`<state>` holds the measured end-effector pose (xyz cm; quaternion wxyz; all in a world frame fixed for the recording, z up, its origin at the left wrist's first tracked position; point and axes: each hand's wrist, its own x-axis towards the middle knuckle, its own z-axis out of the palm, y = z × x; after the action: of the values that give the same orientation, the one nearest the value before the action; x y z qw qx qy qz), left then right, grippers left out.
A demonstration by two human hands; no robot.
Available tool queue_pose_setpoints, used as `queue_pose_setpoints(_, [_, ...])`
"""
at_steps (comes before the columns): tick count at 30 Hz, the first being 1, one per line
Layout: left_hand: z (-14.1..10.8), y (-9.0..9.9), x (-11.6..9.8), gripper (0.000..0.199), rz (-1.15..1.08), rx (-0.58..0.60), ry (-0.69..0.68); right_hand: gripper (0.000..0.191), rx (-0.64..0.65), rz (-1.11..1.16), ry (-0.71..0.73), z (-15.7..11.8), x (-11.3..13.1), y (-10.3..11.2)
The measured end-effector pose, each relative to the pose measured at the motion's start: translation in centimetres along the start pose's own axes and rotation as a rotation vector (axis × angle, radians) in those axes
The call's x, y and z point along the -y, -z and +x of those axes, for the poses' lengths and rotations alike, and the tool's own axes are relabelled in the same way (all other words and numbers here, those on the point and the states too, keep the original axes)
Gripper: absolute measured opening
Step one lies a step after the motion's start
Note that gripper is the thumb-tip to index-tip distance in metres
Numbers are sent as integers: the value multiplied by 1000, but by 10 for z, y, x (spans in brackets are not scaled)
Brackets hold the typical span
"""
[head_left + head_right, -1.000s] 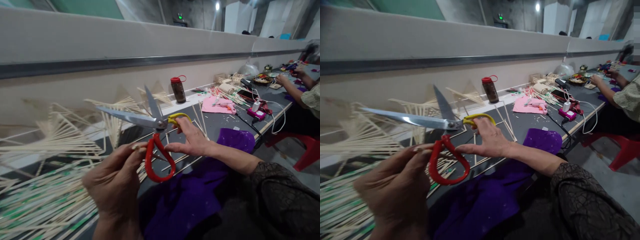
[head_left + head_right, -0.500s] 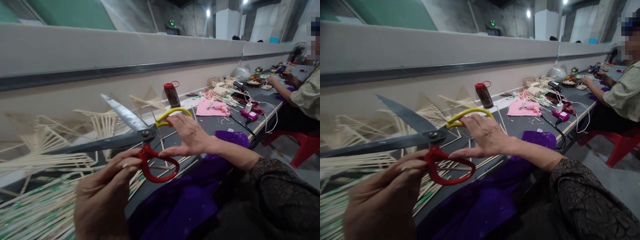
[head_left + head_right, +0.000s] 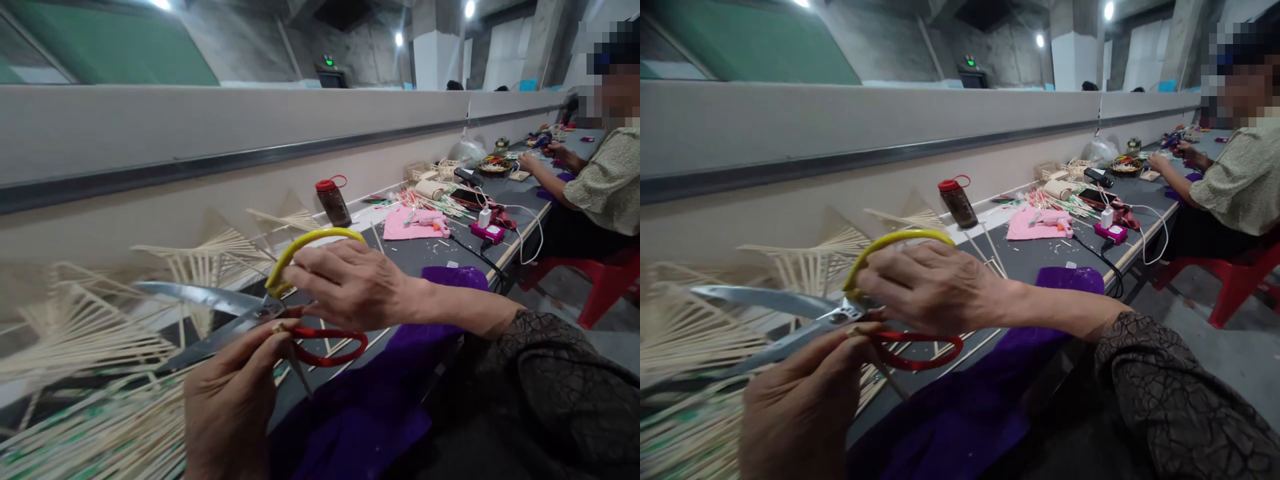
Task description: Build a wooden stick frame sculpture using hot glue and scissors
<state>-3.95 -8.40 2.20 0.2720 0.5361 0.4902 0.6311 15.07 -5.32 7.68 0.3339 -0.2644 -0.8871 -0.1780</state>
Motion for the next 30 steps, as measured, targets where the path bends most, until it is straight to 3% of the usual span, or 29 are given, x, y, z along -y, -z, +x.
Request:
queue_pose_setpoints(3, [-3,0,-10,12,-182,-20,189,31,-119,77,135,-37,-10,-1])
queue_pose_setpoints(4, [-5,-1,-14,12,-211,-26,208,32,-159,84,120,-53,-19,-2])
queue_pose_setpoints(7, [-8,-2,-23,12,-263,-26,207,37,-106,-47,-295,-100,-64,-4])
queue_pose_setpoints(8, [-8,-2,-25,12,-275,-22,209,38,-1,-118,-484,-113,-82,-5])
queue_pose_setpoints(10, [-8,-3,-24,15,-288,-17,227,44,342,-258,-856,-136,-117,-7])
queue_pose_setpoints(13, [-7,-5,-21,16,-279,-20,248,53,460,-321,-1023,-156,-156,-10])
queue_pose_setpoints(17, [-6,-8,-19,15,-270,-20,272,58,524,-336,-1063,-164,-177,-17])
queue_pose_setpoints(24, [-6,-8,-21,17,-296,-26,270,45,601,-354,-1000,-167,-184,-30])
queue_pose_setpoints(30, [-5,-9,-19,20,-302,-51,285,49,639,-405,-967,-176,-195,-35])
